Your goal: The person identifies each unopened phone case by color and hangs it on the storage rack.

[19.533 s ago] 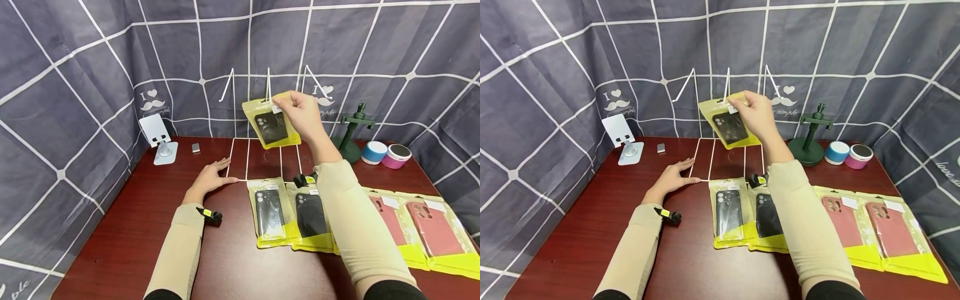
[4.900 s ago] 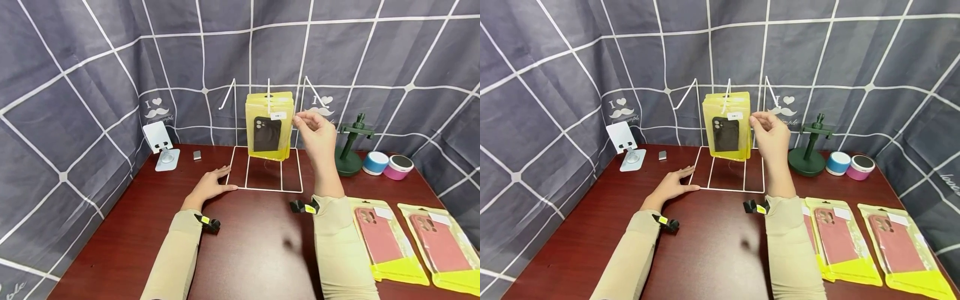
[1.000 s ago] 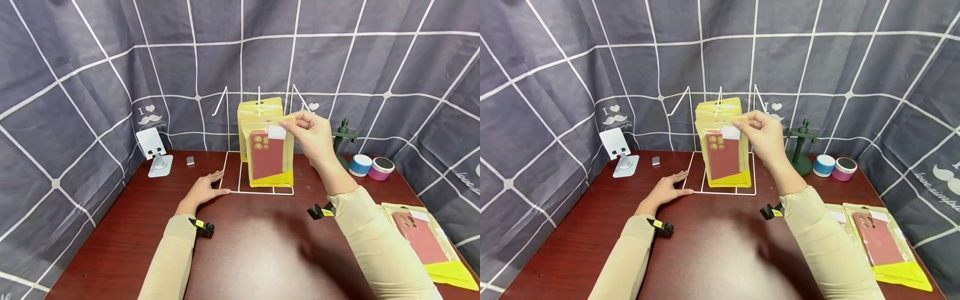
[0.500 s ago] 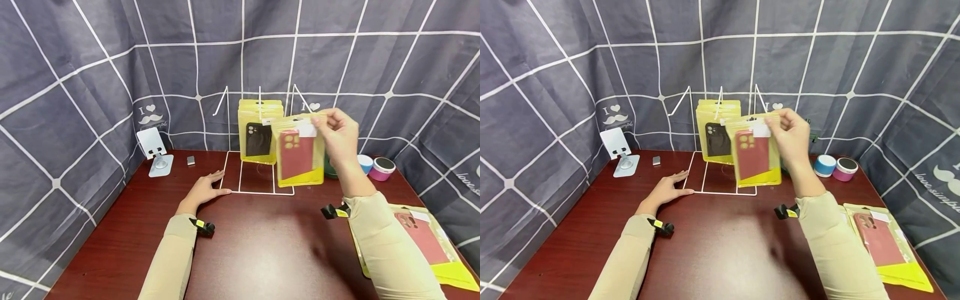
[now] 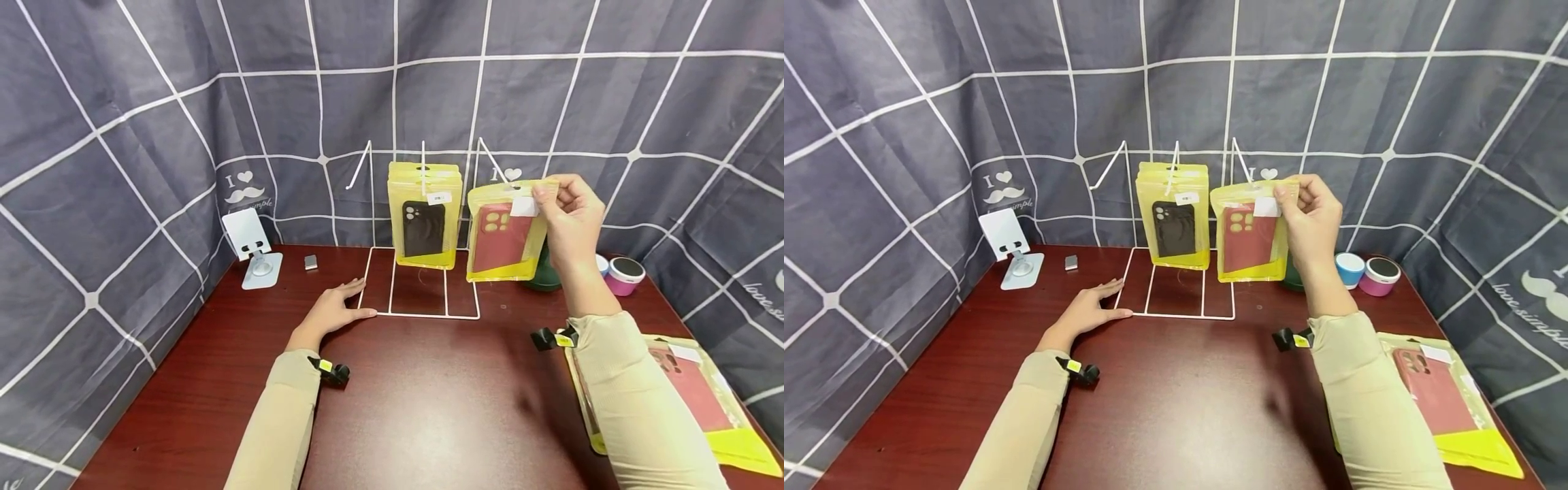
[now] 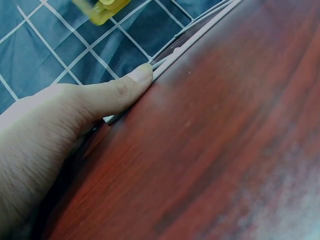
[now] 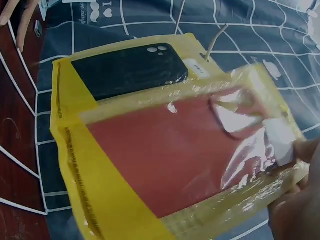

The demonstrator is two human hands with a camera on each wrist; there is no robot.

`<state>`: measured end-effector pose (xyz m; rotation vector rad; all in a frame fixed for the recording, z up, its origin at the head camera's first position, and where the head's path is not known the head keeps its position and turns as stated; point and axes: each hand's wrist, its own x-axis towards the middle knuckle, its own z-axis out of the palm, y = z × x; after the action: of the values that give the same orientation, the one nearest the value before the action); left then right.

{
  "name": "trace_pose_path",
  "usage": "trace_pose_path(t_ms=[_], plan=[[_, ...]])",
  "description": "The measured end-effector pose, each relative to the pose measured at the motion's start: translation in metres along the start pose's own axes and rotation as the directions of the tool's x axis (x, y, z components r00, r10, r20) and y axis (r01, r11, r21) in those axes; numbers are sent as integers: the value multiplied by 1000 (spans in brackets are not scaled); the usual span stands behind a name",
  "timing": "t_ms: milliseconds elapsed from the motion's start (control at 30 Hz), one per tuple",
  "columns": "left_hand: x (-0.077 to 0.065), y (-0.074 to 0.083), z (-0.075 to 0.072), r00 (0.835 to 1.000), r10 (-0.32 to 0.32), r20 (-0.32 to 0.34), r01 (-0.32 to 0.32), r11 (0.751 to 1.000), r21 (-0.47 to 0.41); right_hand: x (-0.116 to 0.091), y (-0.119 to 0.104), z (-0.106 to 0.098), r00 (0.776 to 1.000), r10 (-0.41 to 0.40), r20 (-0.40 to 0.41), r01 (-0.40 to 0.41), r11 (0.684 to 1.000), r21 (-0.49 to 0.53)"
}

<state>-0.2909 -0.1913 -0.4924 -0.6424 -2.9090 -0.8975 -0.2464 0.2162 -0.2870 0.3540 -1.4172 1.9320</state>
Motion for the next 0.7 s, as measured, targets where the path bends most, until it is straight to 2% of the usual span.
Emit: trace_pose_path(t_ms=[100,267,433,600,700], plan=[[1,0,1,1000,3,2,-3,1000,0,1,-1,0,1000,-12,-18,12,1000,9],[3,-1,1,1000,4,-13,-4,1000,3,8,3,2,998,49,-35,-54,986,-158],[3,-2,1,1000,-1,1,1,1000,15,19,15,4,995,98,-30,-102,942,-319],[1,-2,1,1000,9,-1,-9,1000,14,34,25,8,995,100,1,-88,882,-462],[1,-1,0,1000,11,-12,-11,1000,13,43,27,10,995,101,11,-81,856,-511]])
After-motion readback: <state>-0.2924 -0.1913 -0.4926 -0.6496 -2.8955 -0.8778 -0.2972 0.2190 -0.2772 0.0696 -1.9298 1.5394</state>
